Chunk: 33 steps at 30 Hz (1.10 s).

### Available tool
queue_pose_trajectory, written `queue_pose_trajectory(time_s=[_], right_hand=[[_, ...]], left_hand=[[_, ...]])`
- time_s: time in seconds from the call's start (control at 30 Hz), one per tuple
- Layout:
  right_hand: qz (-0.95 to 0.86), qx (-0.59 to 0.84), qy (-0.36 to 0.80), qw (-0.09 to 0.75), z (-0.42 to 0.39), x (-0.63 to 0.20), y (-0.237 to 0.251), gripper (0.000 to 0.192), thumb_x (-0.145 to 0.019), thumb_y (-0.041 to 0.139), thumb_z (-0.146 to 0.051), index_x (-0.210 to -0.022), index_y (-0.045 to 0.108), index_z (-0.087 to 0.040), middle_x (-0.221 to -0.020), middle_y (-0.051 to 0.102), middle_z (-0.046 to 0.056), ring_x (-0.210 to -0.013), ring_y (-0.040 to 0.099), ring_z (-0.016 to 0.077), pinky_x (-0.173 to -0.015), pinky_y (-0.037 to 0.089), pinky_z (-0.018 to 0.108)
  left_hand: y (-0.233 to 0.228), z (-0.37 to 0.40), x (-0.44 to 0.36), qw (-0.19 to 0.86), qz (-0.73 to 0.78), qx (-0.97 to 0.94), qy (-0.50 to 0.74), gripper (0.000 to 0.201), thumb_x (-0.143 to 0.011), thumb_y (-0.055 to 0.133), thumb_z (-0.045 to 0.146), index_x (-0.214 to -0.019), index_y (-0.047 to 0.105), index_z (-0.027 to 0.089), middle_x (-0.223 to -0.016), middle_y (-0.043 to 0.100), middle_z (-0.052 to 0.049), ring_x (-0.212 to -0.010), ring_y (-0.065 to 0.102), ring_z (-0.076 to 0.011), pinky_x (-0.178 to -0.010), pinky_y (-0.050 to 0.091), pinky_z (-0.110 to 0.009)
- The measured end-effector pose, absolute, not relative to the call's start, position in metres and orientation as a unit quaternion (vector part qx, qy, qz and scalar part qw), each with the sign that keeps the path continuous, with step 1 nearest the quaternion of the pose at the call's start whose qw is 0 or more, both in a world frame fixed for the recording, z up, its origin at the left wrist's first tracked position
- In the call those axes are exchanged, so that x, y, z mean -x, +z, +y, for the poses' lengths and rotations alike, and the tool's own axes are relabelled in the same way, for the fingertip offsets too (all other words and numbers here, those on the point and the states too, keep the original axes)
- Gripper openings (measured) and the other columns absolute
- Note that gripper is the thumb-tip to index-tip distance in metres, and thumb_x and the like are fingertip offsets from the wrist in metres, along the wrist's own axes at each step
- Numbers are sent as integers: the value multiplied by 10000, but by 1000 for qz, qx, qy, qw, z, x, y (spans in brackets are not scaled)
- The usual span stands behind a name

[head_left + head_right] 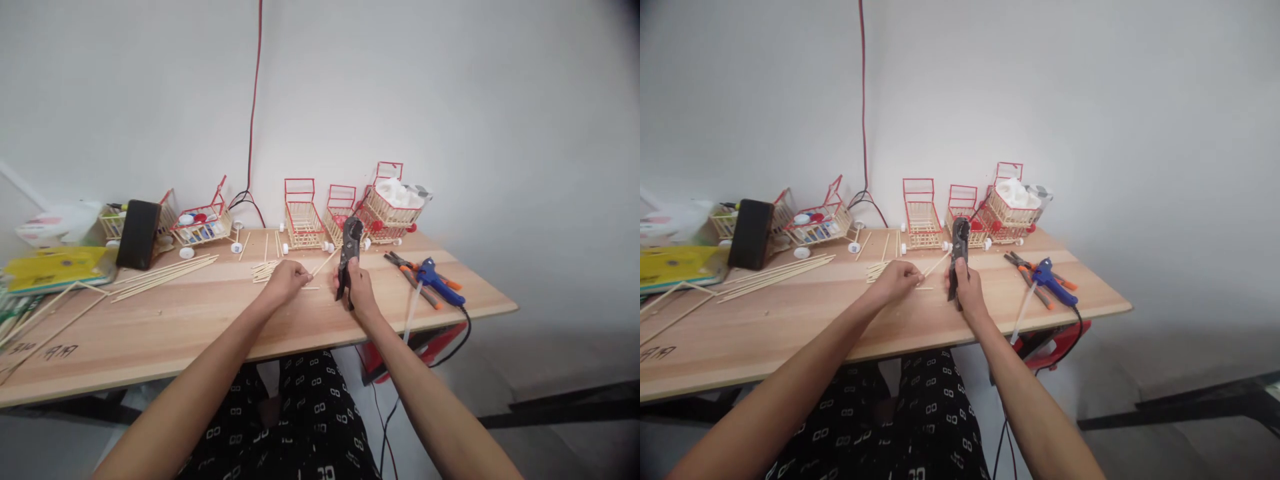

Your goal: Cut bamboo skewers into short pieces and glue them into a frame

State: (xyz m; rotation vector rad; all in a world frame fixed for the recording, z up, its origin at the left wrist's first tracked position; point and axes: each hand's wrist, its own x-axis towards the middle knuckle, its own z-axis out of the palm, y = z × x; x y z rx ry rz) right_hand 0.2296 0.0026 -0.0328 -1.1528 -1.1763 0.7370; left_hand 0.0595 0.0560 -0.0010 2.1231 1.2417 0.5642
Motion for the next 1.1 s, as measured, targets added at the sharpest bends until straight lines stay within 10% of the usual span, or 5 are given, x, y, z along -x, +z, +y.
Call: queue_pose_trajectory(time_s=[0.27, 1.1], right_hand=[[-530, 481, 362, 597, 13, -204, -35, 371, -798, 610, -505, -882, 679, -151, -694, 623, 16, -641, 579, 141, -640, 474, 264], [-495, 520, 361, 596, 15, -183, -34, 373, -753, 641, -507, -600, 568, -174, -540, 577, -6, -502, 522, 117, -499, 402, 231]], left_hand=[[-7, 57, -34, 663, 303, -635, 258, 404, -630, 730, 487, -629, 563, 119, -544, 510, 18, -439, 406, -50, -453, 291, -197], [-13, 50, -20, 760, 290, -533, 232, 401, -639, 785, 439, -809, 704, 85, -790, 734, -124, -576, 614, -89, -515, 432, -176]])
